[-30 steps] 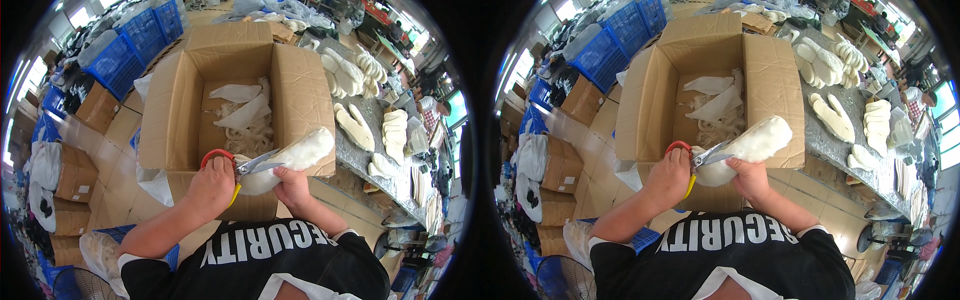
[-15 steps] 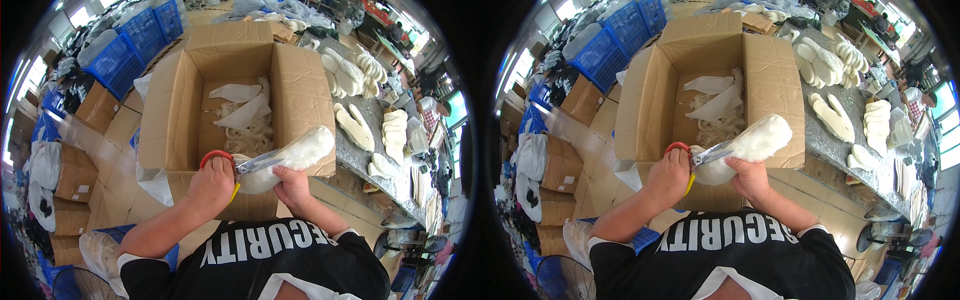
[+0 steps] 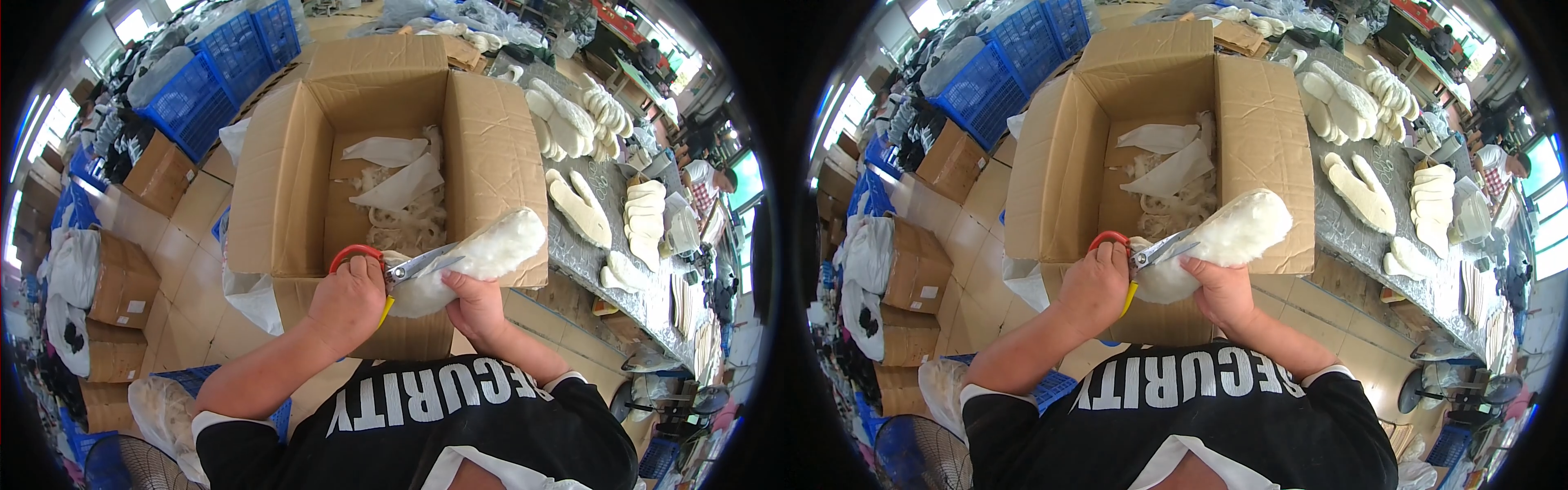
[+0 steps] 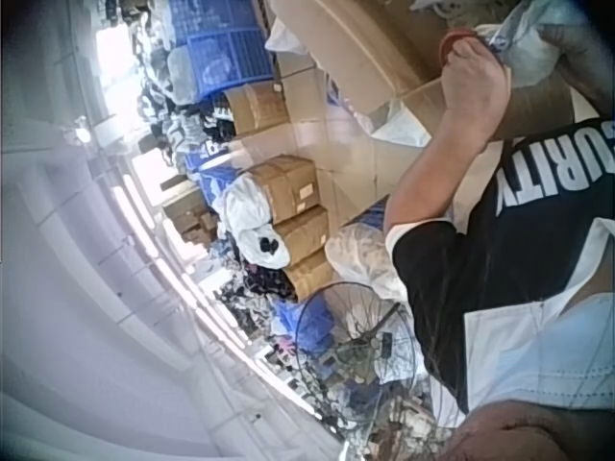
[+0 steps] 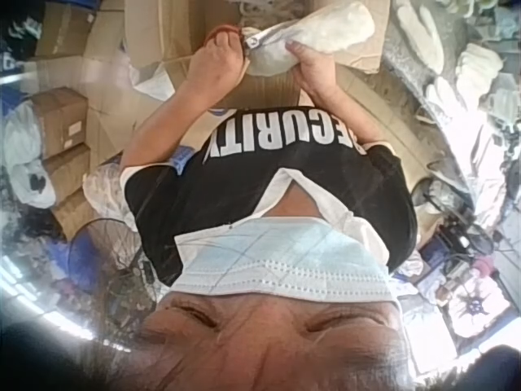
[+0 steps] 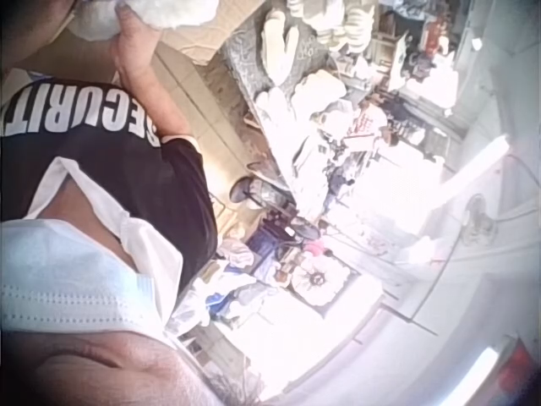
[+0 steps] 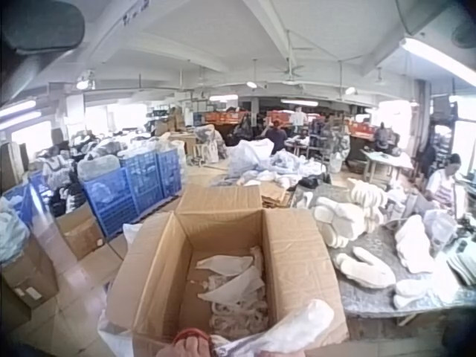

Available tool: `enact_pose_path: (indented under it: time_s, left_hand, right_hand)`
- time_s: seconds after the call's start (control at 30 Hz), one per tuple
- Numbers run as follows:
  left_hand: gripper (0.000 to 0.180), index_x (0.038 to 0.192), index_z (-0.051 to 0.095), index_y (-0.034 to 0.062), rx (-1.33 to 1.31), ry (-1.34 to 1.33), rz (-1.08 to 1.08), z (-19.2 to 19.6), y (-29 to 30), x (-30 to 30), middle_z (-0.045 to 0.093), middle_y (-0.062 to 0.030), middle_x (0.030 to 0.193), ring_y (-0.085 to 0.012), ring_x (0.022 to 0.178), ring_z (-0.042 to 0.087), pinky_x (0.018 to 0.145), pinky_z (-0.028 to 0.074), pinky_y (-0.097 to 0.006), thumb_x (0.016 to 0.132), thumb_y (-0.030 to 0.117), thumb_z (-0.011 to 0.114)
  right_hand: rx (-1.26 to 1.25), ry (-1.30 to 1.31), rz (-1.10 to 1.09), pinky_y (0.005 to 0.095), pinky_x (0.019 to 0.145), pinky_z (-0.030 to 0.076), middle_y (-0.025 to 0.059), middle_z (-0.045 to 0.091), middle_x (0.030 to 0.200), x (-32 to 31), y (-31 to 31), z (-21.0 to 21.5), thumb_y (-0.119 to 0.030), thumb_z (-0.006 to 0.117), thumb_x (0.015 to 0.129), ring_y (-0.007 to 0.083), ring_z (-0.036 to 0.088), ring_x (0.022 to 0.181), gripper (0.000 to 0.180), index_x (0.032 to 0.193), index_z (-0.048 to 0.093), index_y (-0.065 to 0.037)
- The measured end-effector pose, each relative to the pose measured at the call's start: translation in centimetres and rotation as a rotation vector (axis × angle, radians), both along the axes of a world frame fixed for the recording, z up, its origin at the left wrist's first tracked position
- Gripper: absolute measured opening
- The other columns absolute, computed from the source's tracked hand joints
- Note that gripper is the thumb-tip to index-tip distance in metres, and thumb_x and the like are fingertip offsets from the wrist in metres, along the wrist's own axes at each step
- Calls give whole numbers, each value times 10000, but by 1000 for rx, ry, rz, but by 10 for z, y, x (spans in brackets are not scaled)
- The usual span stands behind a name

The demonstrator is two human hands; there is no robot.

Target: The worker is trimming the edges of plush shoe insoles using a pair of scissors.

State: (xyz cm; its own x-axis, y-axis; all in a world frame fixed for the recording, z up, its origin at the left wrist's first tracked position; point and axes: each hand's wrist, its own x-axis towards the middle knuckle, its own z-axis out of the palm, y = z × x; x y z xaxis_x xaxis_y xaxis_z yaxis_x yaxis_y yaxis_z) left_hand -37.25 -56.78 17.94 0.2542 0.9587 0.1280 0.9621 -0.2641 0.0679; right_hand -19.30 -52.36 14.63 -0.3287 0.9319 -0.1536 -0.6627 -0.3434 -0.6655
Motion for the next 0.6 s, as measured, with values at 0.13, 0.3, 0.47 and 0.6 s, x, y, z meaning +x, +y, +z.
enact_pose_path:
  time_s: [0.13, 0.3, 0.47, 0.6]
  left_hand:
    - [243, 925, 475, -94, -45, -37, -21, 1, 0, 0, 514, -196, 838, -306, 734, 567, 578, 498, -357, 747, 66, 516]
    - [264, 935, 470, -98, 136, -79, -75, 1, 4, 4, 512, -195, 831, -310, 740, 568, 574, 497, -358, 739, 68, 530]
    - [272, 942, 469, -86, -12, -49, 8, 3, 2, 8, 514, -189, 826, -312, 716, 569, 600, 491, -349, 739, 81, 538]
    - [272, 933, 472, -79, -25, -40, -28, 9, 0, 3, 522, -188, 820, -325, 682, 565, 618, 488, -361, 739, 98, 544]
  right_hand:
    - [-1, 5, -20, 365, 877, 436, 82, 572, 994, -1, 0, 0, 73, 591, 748, 223, 554, 958, 350, 1059, 487, -52]
    - [-6, 27, 20, 359, 891, 433, 75, 560, 1032, 0, -1, -13, 125, 584, 740, 218, 545, 990, 406, 1085, 478, -61]
    - [4, 28, 19, 366, 898, 427, 71, 552, 1046, 0, -2, -12, 125, 584, 737, 222, 539, 998, 428, 1101, 468, -69]
    - [32, 58, 27, 375, 896, 423, 62, 553, 1033, -2, -4, -11, 65, 602, 751, 218, 539, 987, 395, 1098, 474, -74]
